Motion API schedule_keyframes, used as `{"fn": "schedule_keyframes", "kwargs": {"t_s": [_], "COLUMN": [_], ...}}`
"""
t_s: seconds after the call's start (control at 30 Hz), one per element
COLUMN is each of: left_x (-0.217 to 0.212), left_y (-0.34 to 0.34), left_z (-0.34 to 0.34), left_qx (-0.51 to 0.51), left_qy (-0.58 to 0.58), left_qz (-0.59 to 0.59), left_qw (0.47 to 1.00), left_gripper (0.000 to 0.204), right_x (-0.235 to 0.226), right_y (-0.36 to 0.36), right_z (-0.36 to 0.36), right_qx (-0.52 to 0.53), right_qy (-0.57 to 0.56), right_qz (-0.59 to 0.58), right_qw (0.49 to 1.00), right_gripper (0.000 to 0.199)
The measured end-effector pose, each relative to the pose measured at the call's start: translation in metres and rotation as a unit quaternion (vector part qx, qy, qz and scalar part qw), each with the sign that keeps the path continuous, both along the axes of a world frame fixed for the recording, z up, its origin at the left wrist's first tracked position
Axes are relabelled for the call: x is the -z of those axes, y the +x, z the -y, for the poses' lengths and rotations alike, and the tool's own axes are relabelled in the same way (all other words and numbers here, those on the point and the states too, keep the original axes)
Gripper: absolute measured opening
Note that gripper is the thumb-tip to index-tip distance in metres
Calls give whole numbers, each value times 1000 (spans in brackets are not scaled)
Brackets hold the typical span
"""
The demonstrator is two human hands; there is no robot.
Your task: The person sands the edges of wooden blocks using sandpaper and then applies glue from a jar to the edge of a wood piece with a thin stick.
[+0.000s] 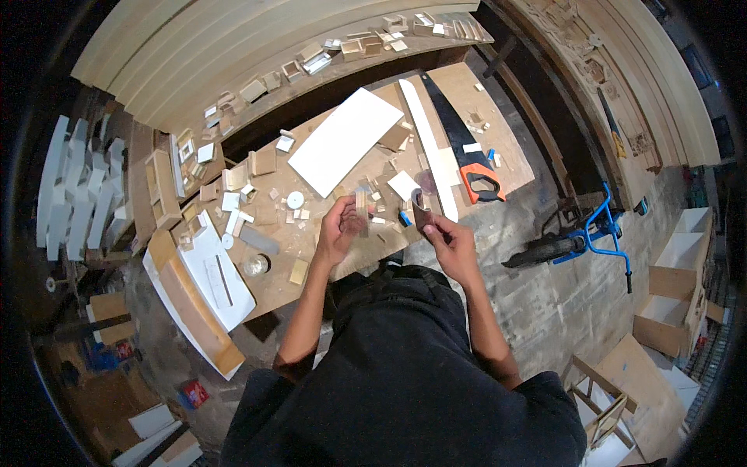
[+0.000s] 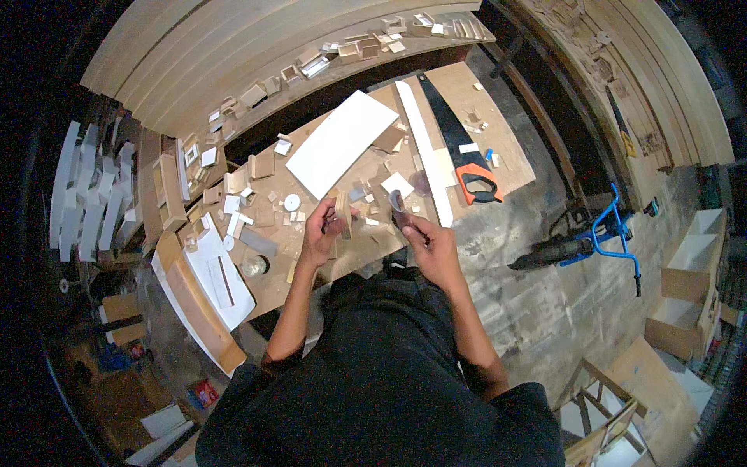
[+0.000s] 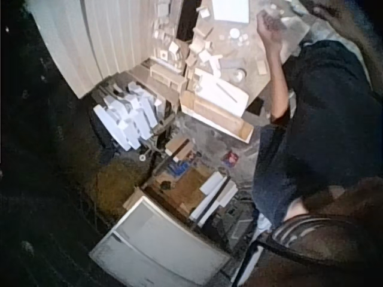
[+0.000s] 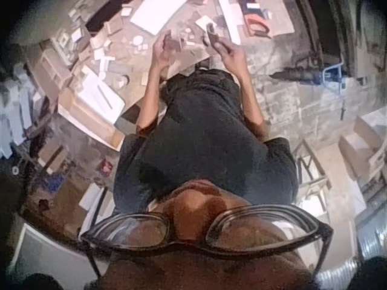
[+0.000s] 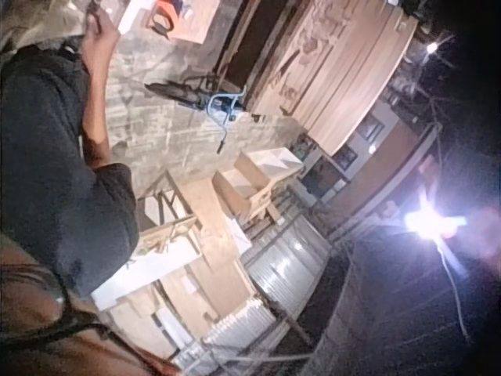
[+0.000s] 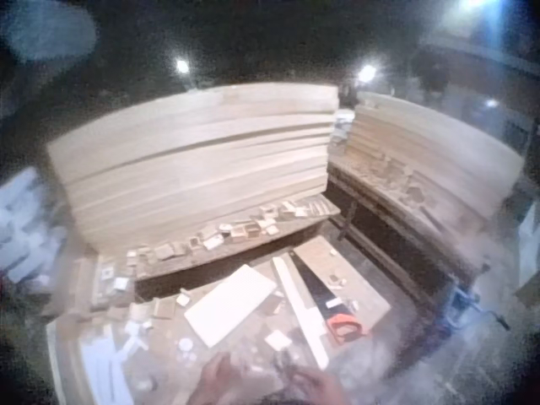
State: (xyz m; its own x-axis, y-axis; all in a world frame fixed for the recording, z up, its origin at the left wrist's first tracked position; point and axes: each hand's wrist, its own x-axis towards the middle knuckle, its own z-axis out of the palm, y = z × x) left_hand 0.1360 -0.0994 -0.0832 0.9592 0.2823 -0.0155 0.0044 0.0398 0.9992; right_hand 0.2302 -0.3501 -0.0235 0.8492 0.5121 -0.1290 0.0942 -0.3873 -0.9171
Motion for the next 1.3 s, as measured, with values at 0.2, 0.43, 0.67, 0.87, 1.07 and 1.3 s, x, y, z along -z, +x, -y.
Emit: {"fn": "schedule_keyframes", "kwargs": {"t_s": [0.2, 0.43, 0.67, 0.87, 1.07, 1.3], "left_x": [-84, -138, -142, -156, -146, -170], "left_y": [-18, -41, -63, -80, -98, -112], "left_z": [5, 1, -19, -31, -56, -77], "left_qx": [5, -33, -31, -55, -41, -74], "left_qy": [9, 72, 72, 70, 72, 51], "left_qz": [30, 16, 24, -4, -43, -12], "left_qw": [1000, 997, 997, 996, 996, 996], "left_gripper": [86, 43, 39, 44, 49, 66], "right_x": [-90, -91, -101, -116, -127, -135], "right_y": [6, 4, -16, -32, -44, -42], "right_z": [-50, -84, -106, -131, -146, -156], "right_qx": [-137, -236, -248, -229, -267, -198], "right_qy": [166, 156, 130, 158, 191, 153], "right_qz": [104, 223, 294, 302, 266, 176], "right_qw": [971, 933, 914, 912, 906, 952], "right_gripper": [42, 47, 54, 40, 48, 26]}}
